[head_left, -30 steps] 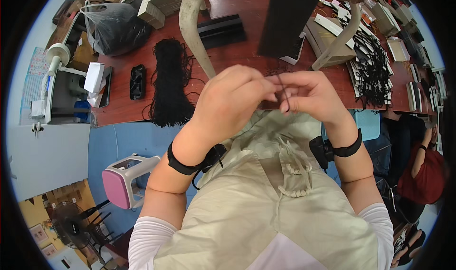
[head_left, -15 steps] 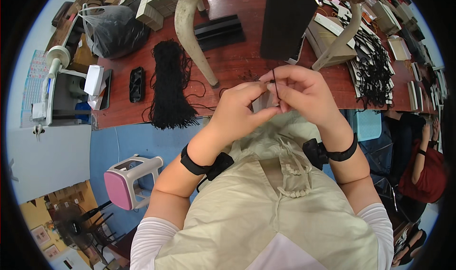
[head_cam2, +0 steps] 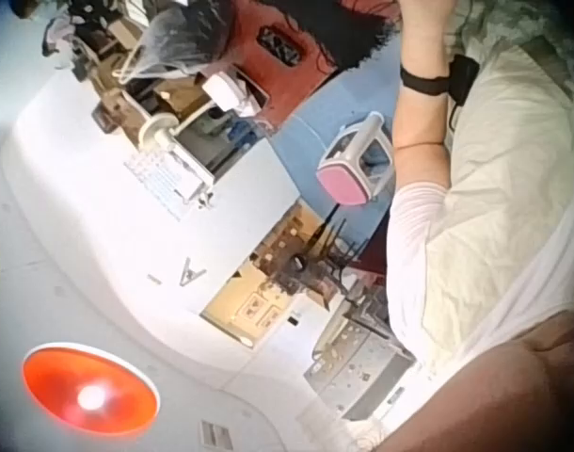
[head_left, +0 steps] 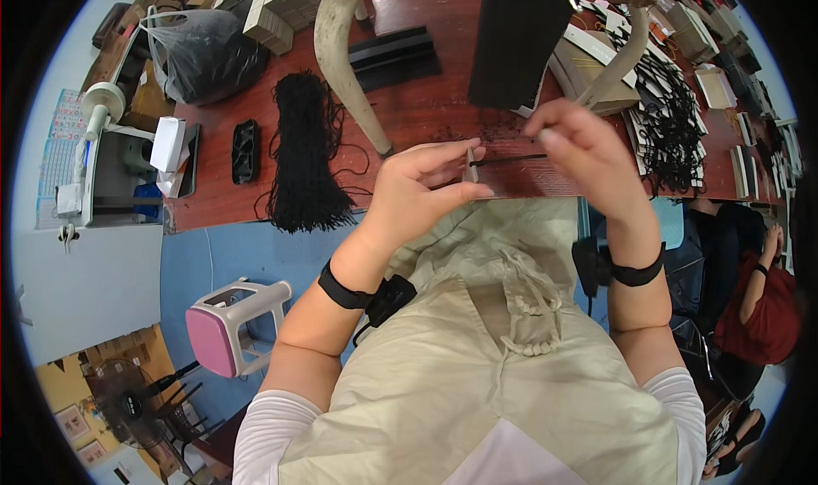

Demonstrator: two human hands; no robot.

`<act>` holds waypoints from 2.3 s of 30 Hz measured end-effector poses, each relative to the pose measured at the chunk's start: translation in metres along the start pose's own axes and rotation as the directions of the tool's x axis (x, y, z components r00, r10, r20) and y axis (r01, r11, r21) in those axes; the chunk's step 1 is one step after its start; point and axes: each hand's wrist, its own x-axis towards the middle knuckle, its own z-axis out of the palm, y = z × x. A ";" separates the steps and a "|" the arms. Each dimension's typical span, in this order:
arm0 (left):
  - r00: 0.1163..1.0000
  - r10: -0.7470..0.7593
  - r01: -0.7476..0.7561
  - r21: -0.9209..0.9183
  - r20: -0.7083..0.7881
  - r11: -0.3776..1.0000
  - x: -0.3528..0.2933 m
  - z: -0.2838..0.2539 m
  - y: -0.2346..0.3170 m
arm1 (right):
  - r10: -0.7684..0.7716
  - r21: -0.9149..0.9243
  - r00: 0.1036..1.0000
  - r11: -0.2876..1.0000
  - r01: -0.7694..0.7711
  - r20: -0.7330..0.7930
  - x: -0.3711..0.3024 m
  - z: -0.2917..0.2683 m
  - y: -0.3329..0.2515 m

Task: Manually thread a string through a hole in a paper tag and secure it with a small plastic fastener.

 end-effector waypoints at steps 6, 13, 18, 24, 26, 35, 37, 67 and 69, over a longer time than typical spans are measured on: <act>0.927 0.308 -0.375 0.563 0.214 0.736 0.001 -0.006 0.009 | -0.068 -0.346 0.977 0.928 0.136 0.200 0.006 0.009 0.014; 0.908 0.354 -0.402 0.705 0.224 0.584 0.003 0.003 0.021 | -0.175 -0.040 0.959 0.981 0.188 0.225 -0.002 0.011 -0.021; 0.845 0.445 -0.466 0.817 0.298 0.339 0.010 0.007 0.023 | 0.046 -0.011 0.995 0.999 -0.045 0.088 -0.006 0.019 -0.006; 0.844 0.463 -0.442 0.841 0.272 0.312 0.010 0.005 0.023 | 0.181 -0.098 0.983 0.979 -0.178 0.028 -0.021 -0.003 0.019; 0.950 0.288 -0.242 0.872 0.123 0.425 -0.001 -0.015 0.020 | 0.361 -0.253 0.933 0.902 -0.350 -0.001 -0.035 -0.045 0.012; 0.983 0.183 -0.087 0.938 0.026 0.336 -0.006 -0.034 -0.018 | 0.265 0.272 0.652 0.958 -0.092 -0.710 -0.062 -0.195 0.035; 0.987 0.159 -0.077 0.928 0.019 0.365 -0.002 -0.026 -0.017 | 0.288 0.329 0.629 0.943 -0.055 -0.722 -0.041 -0.189 0.044; 0.962 0.195 -0.186 -0.067 0.191 0.980 -0.013 -0.040 0.015 | 0.142 0.949 0.971 0.279 0.145 -0.190 -0.010 -0.021 0.087; 0.939 0.282 -0.212 -0.316 0.195 0.925 -0.019 -0.068 0.011 | 0.146 0.954 0.968 0.253 0.164 -0.205 -0.018 -0.036 0.092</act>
